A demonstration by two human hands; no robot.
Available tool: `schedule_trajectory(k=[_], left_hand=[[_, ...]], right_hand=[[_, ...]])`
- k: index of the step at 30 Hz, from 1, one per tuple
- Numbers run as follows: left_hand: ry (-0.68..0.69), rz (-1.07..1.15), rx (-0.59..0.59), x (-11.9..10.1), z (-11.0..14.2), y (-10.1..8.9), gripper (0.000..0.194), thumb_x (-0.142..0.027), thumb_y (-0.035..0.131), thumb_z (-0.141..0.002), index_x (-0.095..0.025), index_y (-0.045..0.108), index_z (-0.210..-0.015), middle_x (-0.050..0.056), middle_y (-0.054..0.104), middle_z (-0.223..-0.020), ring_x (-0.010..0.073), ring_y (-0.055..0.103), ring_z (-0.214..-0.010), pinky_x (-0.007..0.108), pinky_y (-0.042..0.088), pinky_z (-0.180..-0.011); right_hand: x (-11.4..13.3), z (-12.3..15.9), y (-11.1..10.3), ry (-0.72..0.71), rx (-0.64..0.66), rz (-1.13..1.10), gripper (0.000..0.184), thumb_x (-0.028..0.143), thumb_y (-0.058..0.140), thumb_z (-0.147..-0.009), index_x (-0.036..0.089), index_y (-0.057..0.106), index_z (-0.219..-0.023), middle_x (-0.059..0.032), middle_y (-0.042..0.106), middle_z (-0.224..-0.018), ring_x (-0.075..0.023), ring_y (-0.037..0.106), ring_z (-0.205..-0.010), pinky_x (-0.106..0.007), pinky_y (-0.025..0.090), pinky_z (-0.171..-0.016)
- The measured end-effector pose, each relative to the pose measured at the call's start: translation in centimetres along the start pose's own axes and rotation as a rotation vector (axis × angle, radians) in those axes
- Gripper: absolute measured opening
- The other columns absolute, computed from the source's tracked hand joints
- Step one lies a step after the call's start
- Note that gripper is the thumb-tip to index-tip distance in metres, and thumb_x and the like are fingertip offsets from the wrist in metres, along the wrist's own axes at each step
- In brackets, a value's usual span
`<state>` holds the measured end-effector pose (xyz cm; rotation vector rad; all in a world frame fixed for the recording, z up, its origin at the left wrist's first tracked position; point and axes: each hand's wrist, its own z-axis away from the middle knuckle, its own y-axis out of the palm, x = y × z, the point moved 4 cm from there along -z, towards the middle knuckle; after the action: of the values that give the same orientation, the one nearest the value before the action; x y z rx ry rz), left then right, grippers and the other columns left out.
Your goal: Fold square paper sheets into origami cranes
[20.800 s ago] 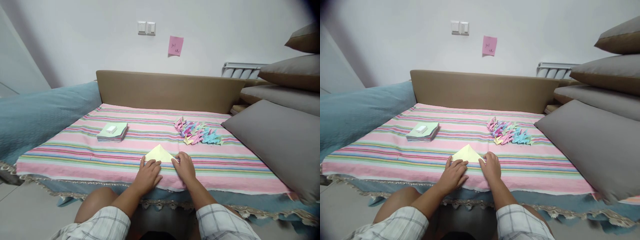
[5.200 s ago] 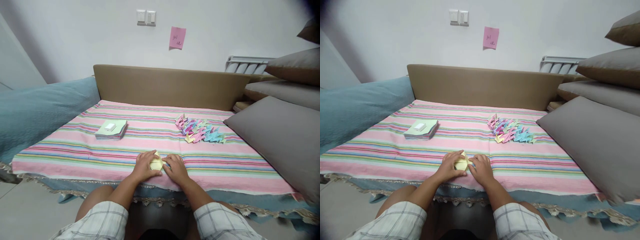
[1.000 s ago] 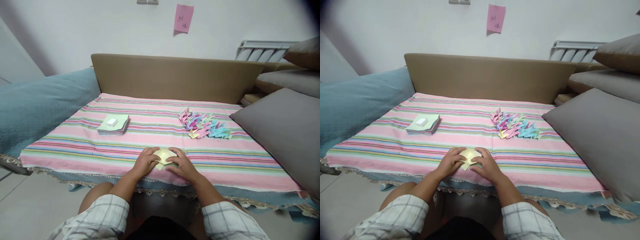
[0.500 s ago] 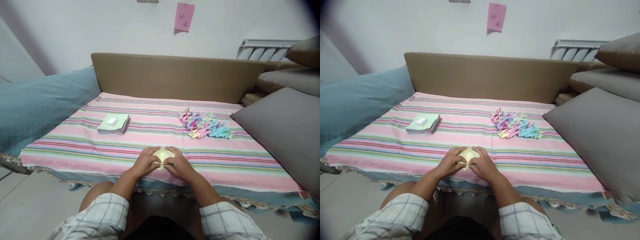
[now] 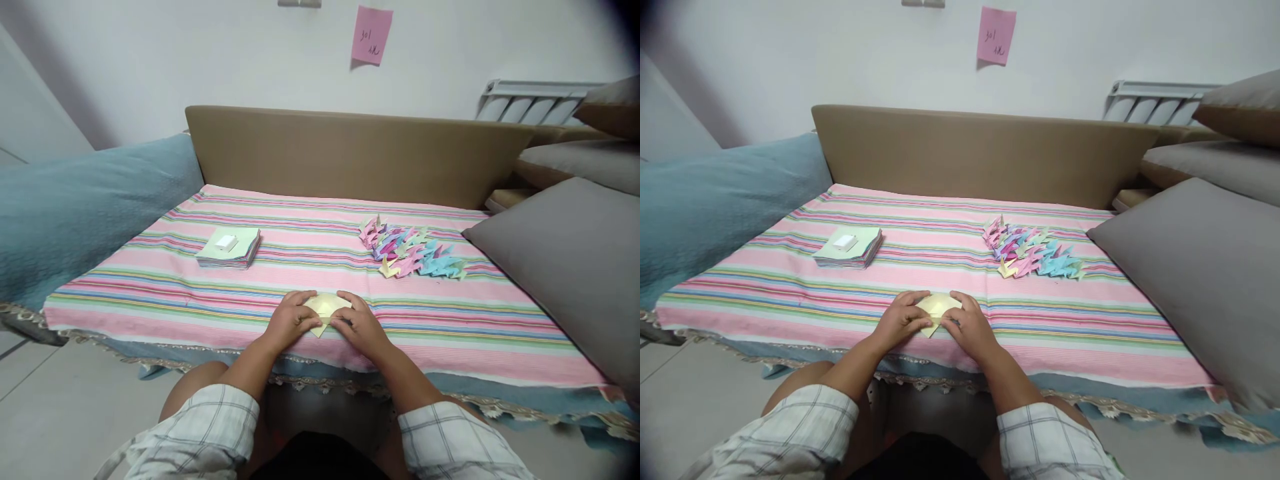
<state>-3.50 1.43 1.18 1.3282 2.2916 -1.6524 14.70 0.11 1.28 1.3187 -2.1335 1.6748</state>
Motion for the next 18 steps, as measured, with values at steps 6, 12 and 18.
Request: schedule_trajectory(k=[6, 12, 18], left_hand=[[-0.089, 0.017, -0.055, 0.5, 0.3, -0.5, 0.015, -0.037, 0.071, -0.070, -0.023, 0.070, -0.076, 0.006, 0.060, -0.119, 0.0244, 0.053, -0.107, 0.042, 0.043, -0.091], [-0.116, 0.061, -0.052, 0.5, 0.6, -0.7, 0.013, -0.034, 0.063, -0.078, -0.024, 0.071, -0.081, 0.006, 0.060, -0.119, 0.0223, 0.054, -0.108, 0.042, 0.043, -0.093], [-0.166, 0.098, -0.076, 0.9, 0.4, -0.7, 0.010, -0.032, 0.067, -0.074, -0.022, 0.068, -0.077, 0.006, 0.061, -0.118, 0.0219, 0.055, -0.108, 0.041, 0.043, -0.093]], right_hand=[[-1.0, 0.0, -0.1, 0.050, -0.009, -0.066, 0.017, 0.031, 0.061, -0.080, 0.020, 0.068, -0.091, -0.0125, 0.048, -0.127, -0.0250, 0.045, -0.120, -0.042, 0.038, -0.100], [-1.8, 0.1, -0.5, 0.066, 0.082, -0.083, 0.017, 0.032, 0.059, -0.081, 0.021, 0.071, -0.087, -0.0110, 0.049, -0.128, -0.0251, 0.044, -0.121, -0.042, 0.037, -0.101], [-2.5, 0.2, -0.2, 0.098, 0.092, -0.082, 0.016, 0.033, 0.062, -0.079, 0.021, 0.071, -0.084, -0.0105, 0.050, -0.127, -0.0255, 0.044, -0.121, -0.043, 0.036, -0.100]])
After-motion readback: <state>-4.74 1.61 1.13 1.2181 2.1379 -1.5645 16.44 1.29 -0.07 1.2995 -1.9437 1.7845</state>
